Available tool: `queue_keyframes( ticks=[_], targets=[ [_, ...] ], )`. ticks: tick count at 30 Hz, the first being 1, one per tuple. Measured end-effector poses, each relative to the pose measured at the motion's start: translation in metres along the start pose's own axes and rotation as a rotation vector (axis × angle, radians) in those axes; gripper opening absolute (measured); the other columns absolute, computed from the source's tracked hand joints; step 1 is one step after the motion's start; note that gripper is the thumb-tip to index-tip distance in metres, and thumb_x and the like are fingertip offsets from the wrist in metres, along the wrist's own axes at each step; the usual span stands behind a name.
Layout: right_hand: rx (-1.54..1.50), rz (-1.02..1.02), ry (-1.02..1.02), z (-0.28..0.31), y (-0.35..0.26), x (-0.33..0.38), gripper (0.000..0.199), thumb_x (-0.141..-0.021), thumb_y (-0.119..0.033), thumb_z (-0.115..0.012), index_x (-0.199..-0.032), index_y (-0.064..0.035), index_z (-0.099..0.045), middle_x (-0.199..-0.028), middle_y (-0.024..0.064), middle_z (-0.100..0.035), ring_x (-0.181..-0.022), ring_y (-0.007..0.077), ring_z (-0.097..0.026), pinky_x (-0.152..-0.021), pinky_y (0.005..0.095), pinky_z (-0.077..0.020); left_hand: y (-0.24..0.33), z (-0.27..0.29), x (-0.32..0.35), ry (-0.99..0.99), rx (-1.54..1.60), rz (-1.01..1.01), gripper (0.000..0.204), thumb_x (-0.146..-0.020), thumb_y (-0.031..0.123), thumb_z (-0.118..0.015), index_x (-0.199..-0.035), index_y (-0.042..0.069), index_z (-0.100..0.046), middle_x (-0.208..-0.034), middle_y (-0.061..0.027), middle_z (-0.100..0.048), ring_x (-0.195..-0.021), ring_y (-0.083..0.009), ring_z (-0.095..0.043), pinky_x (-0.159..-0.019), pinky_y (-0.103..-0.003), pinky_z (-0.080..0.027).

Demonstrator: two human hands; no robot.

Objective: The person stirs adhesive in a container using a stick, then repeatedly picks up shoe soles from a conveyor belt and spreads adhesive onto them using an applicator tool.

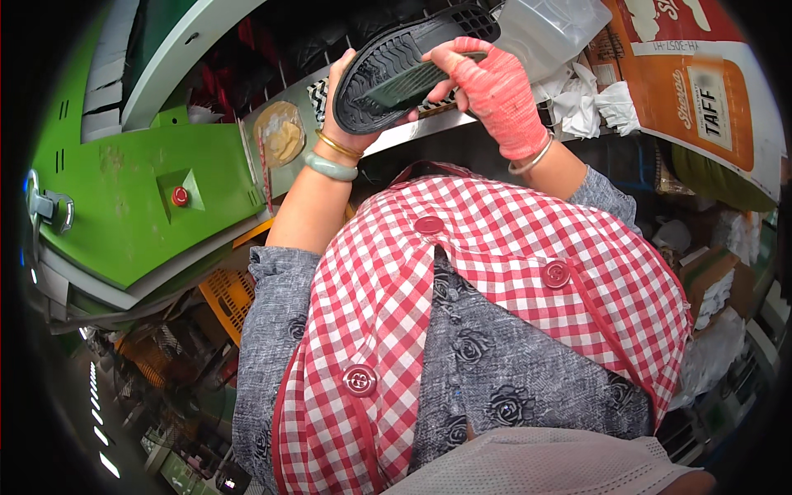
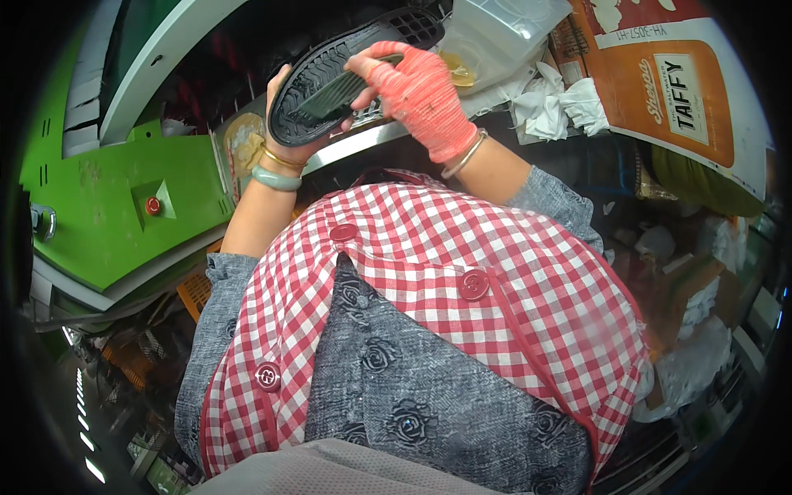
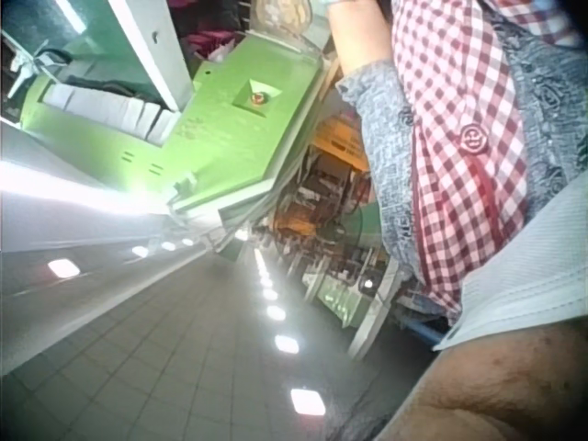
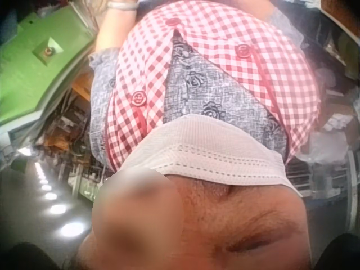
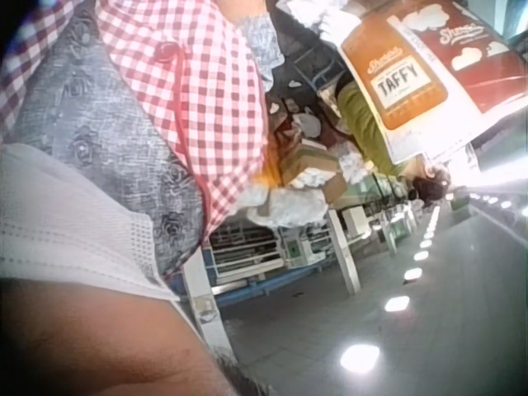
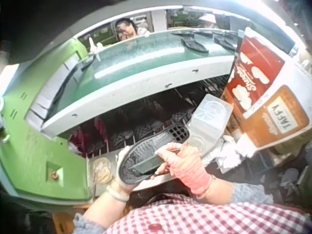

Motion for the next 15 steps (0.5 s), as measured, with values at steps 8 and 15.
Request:
queue_keyframes(
  ticks=[8, 15],
  targets=[
    [0.063, 0.236, 0.251, 0.016, -0.013, -0.008, 0.015, -0.084, -0.015, -0.06, -0.09, -0.0016, -0.063, -0.067, 0.002, -0.063, -0.051, 0.0039, -0.05, -0.052, 0.0178, -0.04, -0.001, 0.003, 0.0, -0.124, -0.007, -0.025, 0.064, -0.085, 0.054, -0.029, -0.117, 0.003, -0.05, -0.106, -0.0168, -0.059, -0.08, -0.0317, -0.062, -0.064, -0.044, -0.053],
    [0.162, 0.356, -0.067, -0.017, -0.016, 0.021, 0.011, -0.084, -0.008, -0.059, -0.091, 0.0, -0.064, -0.076, 0.0052, -0.063, -0.064, 0.009, -0.06, -0.059, 0.0206, -0.0481, 0.003, 0.006, -0.008, -0.035, 0.052, -0.18, 0.052, -0.087, 0.046, -0.035, -0.106, 0.002, -0.057, -0.1, -0.0126, -0.062, -0.088, -0.0272, -0.061, -0.08, -0.04, -0.048]
  ],
)
Point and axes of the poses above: each hand's wrist, its own x-axis away from the middle knuckle, its own z-axis out of the back of the hand, y = z × x, the point moved 1 cm from there along -x, towards the middle knuckle
